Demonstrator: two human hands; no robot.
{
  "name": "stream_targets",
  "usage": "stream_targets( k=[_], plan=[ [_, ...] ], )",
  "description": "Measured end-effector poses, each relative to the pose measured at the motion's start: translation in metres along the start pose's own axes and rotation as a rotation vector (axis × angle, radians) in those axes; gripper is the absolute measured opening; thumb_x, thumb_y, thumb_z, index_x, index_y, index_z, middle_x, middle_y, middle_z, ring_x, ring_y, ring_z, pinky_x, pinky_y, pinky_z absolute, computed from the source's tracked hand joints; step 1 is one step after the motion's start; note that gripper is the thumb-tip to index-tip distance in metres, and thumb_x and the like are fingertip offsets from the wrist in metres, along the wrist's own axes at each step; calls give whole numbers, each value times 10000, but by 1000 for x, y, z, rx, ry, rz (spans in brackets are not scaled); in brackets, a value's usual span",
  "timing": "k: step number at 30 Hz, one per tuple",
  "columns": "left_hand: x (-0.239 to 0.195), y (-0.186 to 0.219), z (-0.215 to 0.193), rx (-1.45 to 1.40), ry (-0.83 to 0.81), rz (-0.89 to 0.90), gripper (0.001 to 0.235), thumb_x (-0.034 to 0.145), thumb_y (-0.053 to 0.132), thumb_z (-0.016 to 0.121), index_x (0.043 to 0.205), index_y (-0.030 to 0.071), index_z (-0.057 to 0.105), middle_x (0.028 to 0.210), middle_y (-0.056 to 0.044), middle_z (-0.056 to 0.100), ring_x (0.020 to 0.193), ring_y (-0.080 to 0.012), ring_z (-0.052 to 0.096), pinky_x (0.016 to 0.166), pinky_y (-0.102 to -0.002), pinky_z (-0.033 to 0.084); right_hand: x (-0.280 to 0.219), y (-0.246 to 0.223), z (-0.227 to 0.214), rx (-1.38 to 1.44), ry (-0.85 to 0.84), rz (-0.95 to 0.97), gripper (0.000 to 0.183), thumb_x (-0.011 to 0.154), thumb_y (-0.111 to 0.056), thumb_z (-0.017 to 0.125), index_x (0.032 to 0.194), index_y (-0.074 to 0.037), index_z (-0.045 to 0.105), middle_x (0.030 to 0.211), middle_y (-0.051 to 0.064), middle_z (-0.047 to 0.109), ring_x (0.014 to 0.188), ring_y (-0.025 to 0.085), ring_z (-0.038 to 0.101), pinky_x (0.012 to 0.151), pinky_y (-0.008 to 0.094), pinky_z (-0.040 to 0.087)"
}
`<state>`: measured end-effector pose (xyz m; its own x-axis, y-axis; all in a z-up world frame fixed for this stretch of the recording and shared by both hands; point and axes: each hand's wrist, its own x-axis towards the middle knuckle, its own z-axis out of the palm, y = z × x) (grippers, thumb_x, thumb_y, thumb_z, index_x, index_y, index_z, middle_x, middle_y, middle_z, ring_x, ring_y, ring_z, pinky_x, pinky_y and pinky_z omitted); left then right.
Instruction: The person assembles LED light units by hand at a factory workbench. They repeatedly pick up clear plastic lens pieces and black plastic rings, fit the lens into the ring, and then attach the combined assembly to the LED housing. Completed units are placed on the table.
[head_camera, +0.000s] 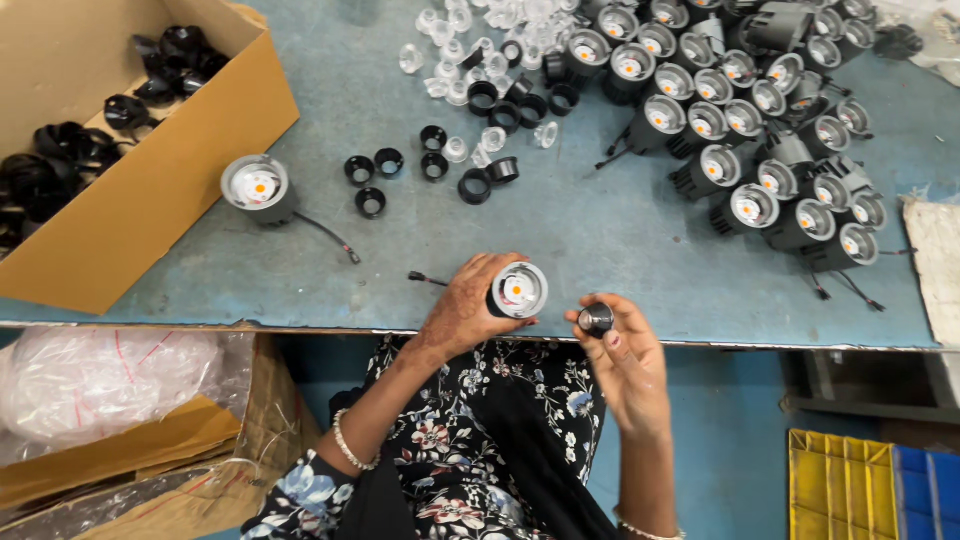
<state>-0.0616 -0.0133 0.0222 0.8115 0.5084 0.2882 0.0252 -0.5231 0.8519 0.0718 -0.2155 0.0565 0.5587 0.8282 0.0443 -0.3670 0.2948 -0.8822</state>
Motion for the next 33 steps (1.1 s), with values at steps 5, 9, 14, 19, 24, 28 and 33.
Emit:
stream_targets(
  k=[5,9,14,19,24,28,33],
  plan=[
    [1,-11,2,-20,22,23,824,684,396,917,1344,55,559,1295,-100,636,1259,-305,559,1107,-432,427,26,-25,27,-568,-6,8,428,928,31,678,1347,47,594,1408,170,618,1153,200,596,989,320,518],
    [2,-13,1,-34,5,-22,851,674,404,919,1360,57,553,1284,-114,632,1260,-321,544,1099,-447,415,53,-35,57,-685,-159,58,410,905,73,658,1306,28,586,1378,124,618,1225,182,618,1019,341,548],
    [1,-11,-2,-56,-23,-75,850,686,428,901,1373,75,545,1265,-100,635,1233,-290,568,1094,-429,436,73,-40,87,-1105,-223,53,424,846,-5,747,1250,14,620,1247,92,717,1127,188,715,990,325,569],
    [-1,-13,-4,-75,-6,-50,846,701,439,893,1382,73,550,1267,-101,637,1235,-286,572,1103,-426,441,82,-50,99,-1370,-357,-88,389,788,-49,795,1169,-49,720,1216,110,713,1086,246,717,928,342,582],
    [-2,-18,-1,-100,14,-10,851,713,438,889,1388,58,537,1301,-109,622,1261,-296,558,1118,-430,426,87,-44,101,-1467,-399,-58,394,776,-83,797,1161,-64,720,1161,103,731,1039,276,721,896,373,565],
    [-2,-21,0,-80,19,15,842,726,457,877,1387,64,534,1316,-105,620,1268,-298,556,1130,-430,420,83,-36,99,-1527,-465,-174,372,796,-56,773,1161,-29,706,1198,128,720,1090,342,673,931,403,535],
    [-1,-22,0,-62,5,36,856,734,476,864,1398,62,517,1330,-110,609,1271,-310,541,1137,-438,407,80,-32,99,-1588,-449,-192,378,797,-40,763,1171,-26,712,1185,141,704,1077,354,658,911,414,530]
  ],
)
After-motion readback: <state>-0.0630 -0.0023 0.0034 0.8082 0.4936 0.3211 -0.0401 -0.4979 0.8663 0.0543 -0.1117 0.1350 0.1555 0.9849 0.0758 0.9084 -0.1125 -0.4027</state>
